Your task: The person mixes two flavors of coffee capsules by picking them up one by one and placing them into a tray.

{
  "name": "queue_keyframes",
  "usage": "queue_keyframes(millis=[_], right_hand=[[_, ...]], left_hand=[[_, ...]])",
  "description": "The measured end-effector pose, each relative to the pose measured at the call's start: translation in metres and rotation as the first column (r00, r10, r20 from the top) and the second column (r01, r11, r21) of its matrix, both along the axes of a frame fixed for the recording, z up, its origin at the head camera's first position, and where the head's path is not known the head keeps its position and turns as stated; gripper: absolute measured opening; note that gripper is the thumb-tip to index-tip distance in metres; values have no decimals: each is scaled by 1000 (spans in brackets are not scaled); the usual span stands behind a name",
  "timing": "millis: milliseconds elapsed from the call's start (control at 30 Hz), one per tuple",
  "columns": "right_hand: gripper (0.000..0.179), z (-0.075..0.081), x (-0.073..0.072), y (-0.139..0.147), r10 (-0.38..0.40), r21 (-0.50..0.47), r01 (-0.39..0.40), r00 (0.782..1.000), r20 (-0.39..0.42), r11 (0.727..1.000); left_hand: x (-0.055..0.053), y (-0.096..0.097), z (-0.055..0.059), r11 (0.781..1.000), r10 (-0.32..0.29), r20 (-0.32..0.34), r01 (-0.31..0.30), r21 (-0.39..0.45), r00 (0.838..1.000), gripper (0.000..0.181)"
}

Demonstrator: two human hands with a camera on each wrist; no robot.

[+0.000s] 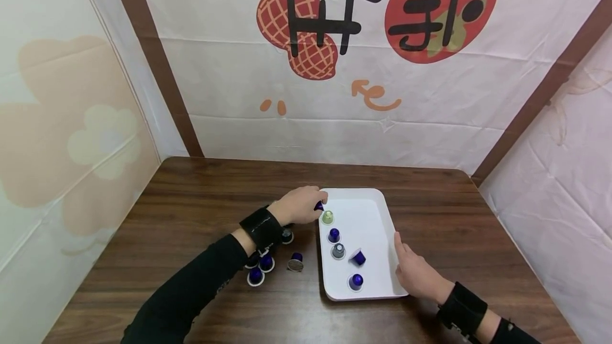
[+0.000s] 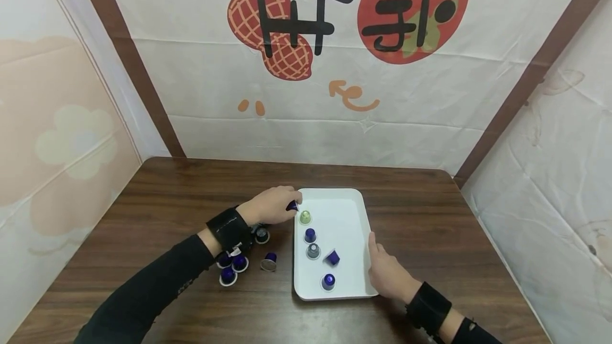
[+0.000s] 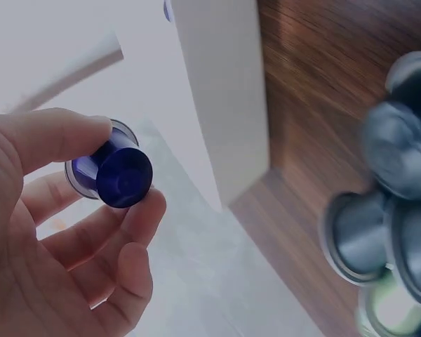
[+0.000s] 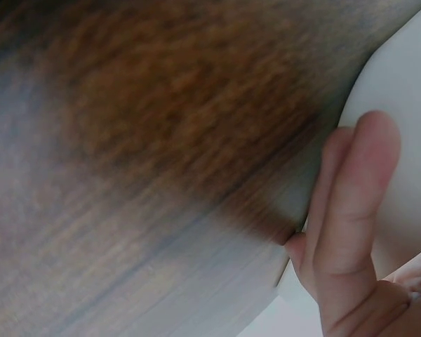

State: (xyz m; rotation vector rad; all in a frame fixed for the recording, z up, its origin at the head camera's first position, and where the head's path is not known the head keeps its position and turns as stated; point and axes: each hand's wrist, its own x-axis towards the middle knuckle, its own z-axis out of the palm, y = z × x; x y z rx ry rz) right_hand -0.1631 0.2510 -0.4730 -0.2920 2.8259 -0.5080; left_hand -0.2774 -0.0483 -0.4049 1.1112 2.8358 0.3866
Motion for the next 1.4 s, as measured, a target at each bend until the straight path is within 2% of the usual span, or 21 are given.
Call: queue_keyframes(millis=[233, 467, 700, 1067, 1267, 1400], right_hand=[[76, -2, -1, 0, -7, -15, 7, 1000, 1, 1000], [75, -3, 0, 1, 17, -11, -17, 999, -35, 1000], [75, -3, 1, 0, 18, -16, -18, 999, -37, 1000], [75, -3, 0, 1, 13, -20, -14, 1000, -25, 1000], [75, -1, 0, 0, 10, -21, -11, 1000, -28, 1000], [74, -2, 1, 0, 6, -23, -7, 1000, -21, 1000]], left_hand=[[6, 18, 5, 996, -71, 9, 72, -47, 997, 12], [8, 45, 6, 984, -145, -20, 142, -105, 989, 8], [15, 69, 0, 972, -166, 26, 168, -163, 986, 10], [17, 79, -9, 967, -166, 20, 167, -191, 986, 11], [19, 80, -4, 965, -180, 35, 183, -188, 983, 9], [20, 80, -1, 965, -173, 58, 181, -188, 983, 18]])
